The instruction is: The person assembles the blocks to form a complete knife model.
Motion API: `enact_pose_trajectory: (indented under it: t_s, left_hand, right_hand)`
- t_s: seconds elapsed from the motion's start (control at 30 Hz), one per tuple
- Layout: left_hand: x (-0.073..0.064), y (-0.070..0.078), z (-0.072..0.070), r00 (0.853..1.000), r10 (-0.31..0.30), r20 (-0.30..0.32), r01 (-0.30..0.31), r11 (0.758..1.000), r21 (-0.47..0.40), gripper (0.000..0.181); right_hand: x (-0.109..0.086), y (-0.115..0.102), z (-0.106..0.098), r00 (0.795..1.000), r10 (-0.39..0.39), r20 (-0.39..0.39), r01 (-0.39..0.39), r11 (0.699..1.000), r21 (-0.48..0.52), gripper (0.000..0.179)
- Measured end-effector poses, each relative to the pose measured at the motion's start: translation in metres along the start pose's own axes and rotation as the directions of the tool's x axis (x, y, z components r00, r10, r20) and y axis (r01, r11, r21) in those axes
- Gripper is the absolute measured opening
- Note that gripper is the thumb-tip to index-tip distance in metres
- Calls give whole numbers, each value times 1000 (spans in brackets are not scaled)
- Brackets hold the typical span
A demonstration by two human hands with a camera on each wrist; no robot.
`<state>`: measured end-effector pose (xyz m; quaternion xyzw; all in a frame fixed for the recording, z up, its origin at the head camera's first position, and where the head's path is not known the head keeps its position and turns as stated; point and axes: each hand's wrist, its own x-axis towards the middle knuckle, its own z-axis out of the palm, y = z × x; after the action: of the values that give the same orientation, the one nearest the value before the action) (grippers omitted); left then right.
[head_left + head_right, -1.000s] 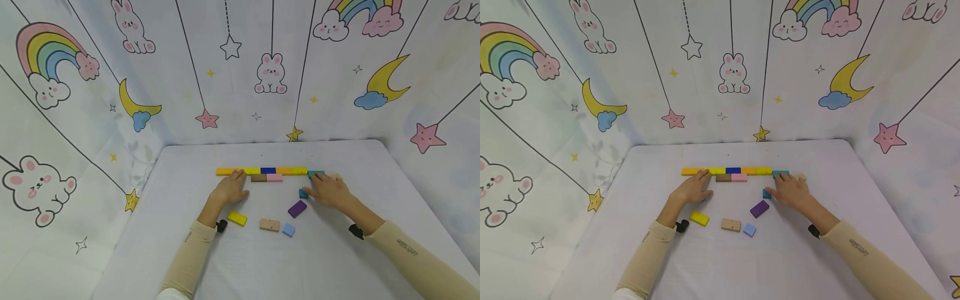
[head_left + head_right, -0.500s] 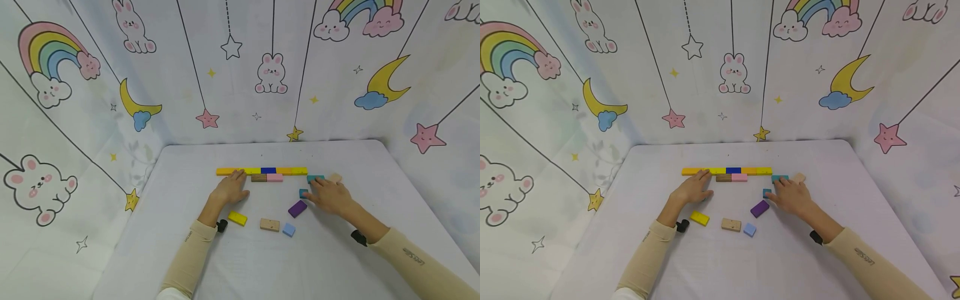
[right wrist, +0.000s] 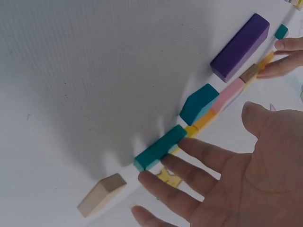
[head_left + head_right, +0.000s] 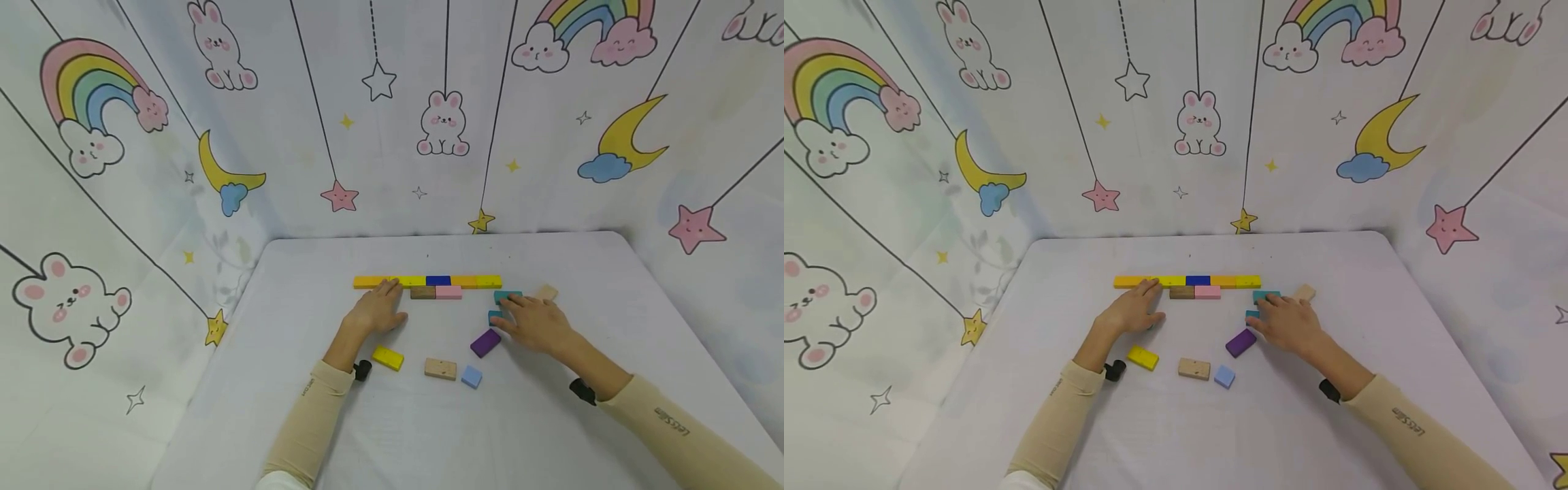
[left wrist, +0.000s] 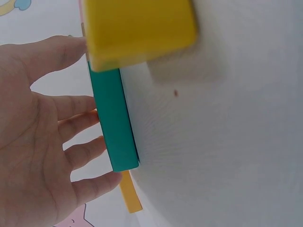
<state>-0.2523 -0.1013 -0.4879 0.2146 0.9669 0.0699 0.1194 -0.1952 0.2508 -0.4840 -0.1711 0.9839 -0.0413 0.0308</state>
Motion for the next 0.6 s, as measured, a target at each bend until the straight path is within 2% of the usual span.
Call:
enact_pose_trajectory:
  t_s: [0.37, 0.6]
  left_hand:
    - [0, -1, 2, 1000, -9, 1, 9, 1000, 4, 75]
    - [0, 0, 1, 1000, -5, 1, 5, 1000, 16, 75]
  right_hand:
    - [4, -13, -3, 999, -34, 2, 33, 999, 36, 62]
    - [10, -20, -3, 998, -56, -11, 56, 998, 19, 62]
